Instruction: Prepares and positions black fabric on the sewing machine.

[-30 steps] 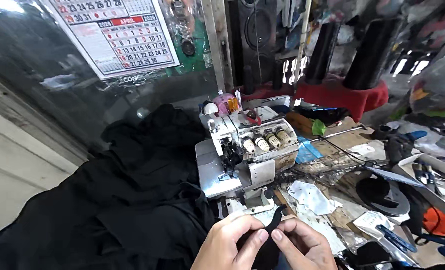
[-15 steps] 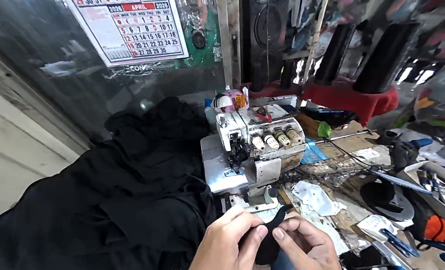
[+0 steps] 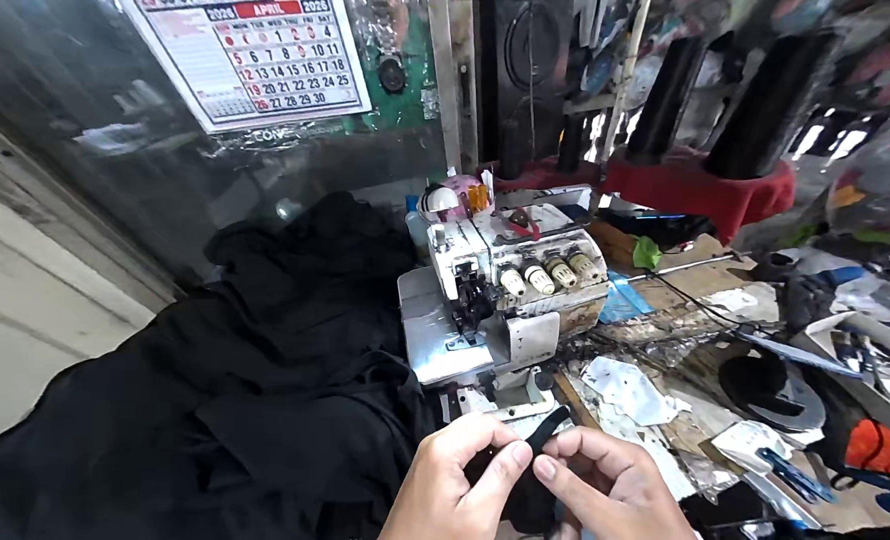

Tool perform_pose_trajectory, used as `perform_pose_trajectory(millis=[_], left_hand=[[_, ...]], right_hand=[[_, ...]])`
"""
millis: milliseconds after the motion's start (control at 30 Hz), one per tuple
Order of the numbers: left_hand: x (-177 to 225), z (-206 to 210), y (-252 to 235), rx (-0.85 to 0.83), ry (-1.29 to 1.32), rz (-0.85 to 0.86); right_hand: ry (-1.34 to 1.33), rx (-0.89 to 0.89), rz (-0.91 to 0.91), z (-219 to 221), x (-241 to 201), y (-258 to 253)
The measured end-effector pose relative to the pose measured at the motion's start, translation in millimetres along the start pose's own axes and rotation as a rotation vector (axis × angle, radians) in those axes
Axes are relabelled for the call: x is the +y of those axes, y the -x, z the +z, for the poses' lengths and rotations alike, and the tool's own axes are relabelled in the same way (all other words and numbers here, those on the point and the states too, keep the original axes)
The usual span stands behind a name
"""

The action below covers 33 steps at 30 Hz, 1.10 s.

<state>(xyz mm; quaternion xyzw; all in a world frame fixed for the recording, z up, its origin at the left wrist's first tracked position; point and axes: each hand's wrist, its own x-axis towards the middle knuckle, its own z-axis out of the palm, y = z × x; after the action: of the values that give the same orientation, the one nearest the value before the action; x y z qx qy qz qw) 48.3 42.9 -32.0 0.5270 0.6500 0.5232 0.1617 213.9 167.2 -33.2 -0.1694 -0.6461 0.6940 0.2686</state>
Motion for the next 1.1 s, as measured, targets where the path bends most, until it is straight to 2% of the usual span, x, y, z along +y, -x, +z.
perform_pose_trajectory(millis=[133,267,467,667,867,1000,1100], left_hand=[[2,-2,0,-0.04,0.043,-0.06],[2,-2,0,-0.032,0.037,-0.062],[9,0,-2,0.018,0.047,-0.052],[10,-12,2,-0.096,-0.211,-0.052],[3,-13,1,-0.022,-0.272,0.016],[14,-14,3,0.014,-0.312,0.004],[15,-13,3,0.054,-0.362,0.037]], right_hand=[[-0.067,-0.047,0.024,-2,1,-3],[-0.052,0.018,0.037,2,-2,-5],[-0.025,-0.018,-0.04,0,7,-7],[0.08,0.042,-0.078,2,11,-3],[0.13,0.09,-0.191,7,19,-6],[0.168,0.174,-0.225,14,17,-7],[0.169,0.167,-0.25,14,20,-8]])
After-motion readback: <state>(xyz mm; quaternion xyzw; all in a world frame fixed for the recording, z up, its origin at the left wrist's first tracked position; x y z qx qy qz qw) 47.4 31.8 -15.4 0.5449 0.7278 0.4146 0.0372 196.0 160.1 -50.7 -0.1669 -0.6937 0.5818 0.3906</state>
